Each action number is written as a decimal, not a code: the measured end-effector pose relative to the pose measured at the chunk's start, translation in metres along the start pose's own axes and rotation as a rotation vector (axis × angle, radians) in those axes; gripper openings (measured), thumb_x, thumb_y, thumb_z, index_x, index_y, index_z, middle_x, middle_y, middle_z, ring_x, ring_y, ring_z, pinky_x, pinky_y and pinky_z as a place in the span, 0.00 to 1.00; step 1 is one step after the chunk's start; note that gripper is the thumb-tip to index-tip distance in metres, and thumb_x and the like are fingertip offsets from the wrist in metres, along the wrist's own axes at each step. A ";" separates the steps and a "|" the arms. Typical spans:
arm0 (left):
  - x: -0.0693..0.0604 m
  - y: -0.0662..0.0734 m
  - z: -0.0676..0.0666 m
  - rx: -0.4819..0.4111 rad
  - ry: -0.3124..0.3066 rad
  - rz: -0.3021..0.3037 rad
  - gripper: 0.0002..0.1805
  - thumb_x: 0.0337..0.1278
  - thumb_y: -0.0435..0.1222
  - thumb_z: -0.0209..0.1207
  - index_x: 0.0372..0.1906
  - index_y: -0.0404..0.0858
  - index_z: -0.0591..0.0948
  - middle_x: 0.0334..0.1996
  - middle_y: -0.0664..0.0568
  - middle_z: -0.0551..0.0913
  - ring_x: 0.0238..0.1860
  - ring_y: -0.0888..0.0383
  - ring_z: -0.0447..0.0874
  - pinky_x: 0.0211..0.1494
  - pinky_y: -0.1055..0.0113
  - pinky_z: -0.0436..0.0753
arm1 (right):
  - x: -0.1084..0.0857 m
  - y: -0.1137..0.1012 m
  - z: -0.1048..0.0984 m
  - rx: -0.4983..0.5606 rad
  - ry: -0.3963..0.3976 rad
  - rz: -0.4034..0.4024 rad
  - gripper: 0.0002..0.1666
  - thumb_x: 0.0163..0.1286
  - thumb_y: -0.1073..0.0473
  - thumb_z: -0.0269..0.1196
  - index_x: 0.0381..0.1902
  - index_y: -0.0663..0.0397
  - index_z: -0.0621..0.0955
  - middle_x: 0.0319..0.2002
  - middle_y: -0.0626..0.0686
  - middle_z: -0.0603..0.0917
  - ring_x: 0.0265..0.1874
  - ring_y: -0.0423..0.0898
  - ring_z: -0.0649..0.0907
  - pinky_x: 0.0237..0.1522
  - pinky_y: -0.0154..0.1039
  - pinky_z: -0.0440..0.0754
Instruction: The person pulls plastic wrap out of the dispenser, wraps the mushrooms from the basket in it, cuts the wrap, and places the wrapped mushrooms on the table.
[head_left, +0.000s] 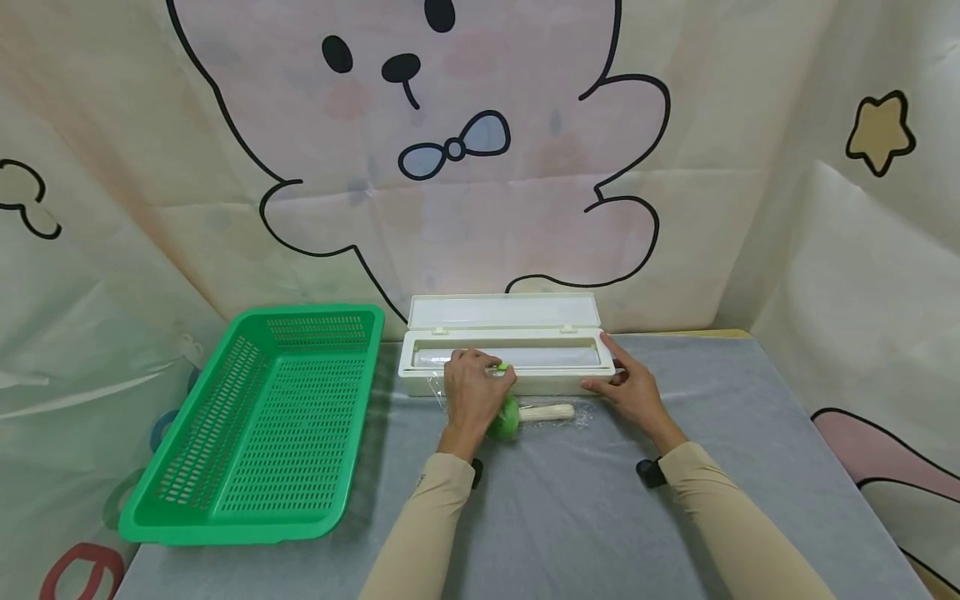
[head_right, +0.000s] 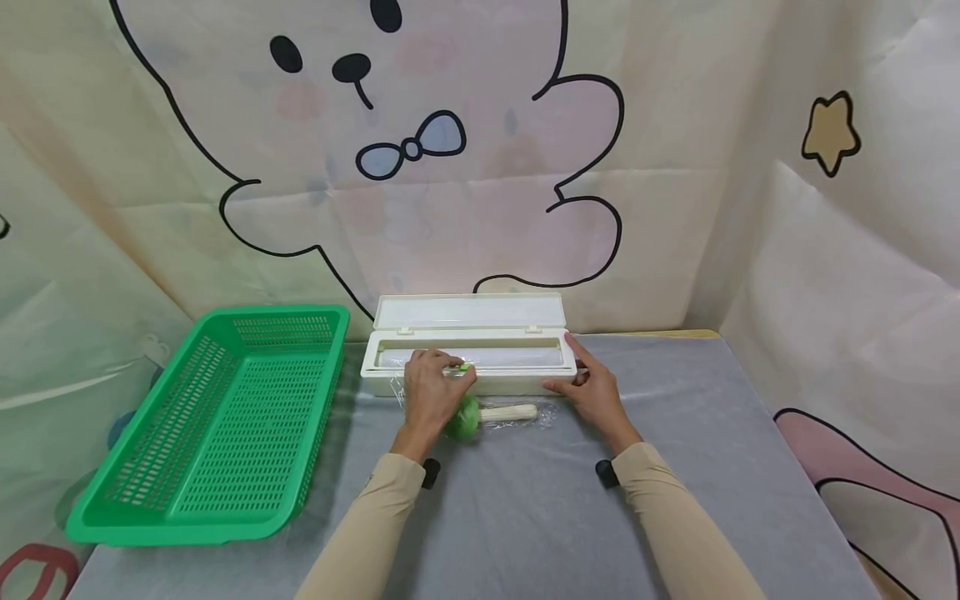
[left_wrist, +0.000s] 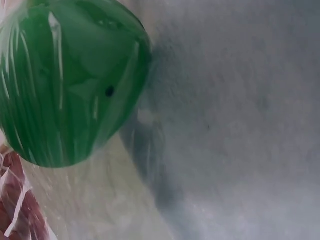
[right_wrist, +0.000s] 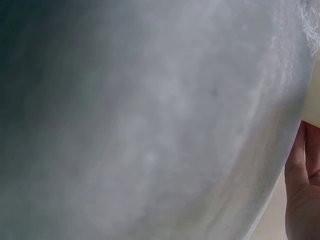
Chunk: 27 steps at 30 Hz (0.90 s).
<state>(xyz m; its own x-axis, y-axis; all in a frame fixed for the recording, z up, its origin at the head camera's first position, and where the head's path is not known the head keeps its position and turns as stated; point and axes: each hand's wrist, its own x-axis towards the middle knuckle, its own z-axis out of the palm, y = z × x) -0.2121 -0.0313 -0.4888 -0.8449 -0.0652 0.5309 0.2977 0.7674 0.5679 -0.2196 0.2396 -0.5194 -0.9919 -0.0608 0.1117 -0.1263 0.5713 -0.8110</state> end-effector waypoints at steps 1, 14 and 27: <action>0.000 -0.001 0.000 0.015 0.000 0.011 0.08 0.48 0.40 0.73 0.29 0.38 0.92 0.31 0.48 0.88 0.41 0.47 0.82 0.51 0.49 0.79 | 0.000 0.001 0.000 0.002 0.001 0.000 0.54 0.63 0.53 0.75 0.81 0.40 0.59 0.56 0.66 0.74 0.35 0.48 0.76 0.37 0.34 0.76; -0.001 -0.005 -0.004 0.060 0.029 0.050 0.10 0.47 0.41 0.74 0.28 0.37 0.91 0.29 0.49 0.86 0.34 0.49 0.83 0.46 0.51 0.81 | 0.003 0.002 0.003 -0.001 0.011 -0.014 0.54 0.62 0.55 0.75 0.80 0.41 0.60 0.53 0.66 0.76 0.34 0.47 0.77 0.36 0.33 0.76; -0.002 -0.020 -0.014 0.018 0.057 0.005 0.09 0.46 0.37 0.73 0.28 0.34 0.91 0.28 0.47 0.84 0.32 0.47 0.80 0.41 0.53 0.81 | 0.002 0.003 0.003 0.007 0.022 -0.034 0.53 0.62 0.55 0.75 0.80 0.41 0.61 0.48 0.62 0.76 0.30 0.44 0.74 0.34 0.32 0.74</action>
<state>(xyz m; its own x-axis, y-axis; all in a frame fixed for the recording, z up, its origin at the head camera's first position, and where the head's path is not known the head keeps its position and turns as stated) -0.2099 -0.0558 -0.4921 -0.8166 -0.0973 0.5690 0.2930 0.7794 0.5539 -0.2218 0.2388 -0.5234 -0.9865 -0.0619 0.1516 -0.1599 0.5638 -0.8103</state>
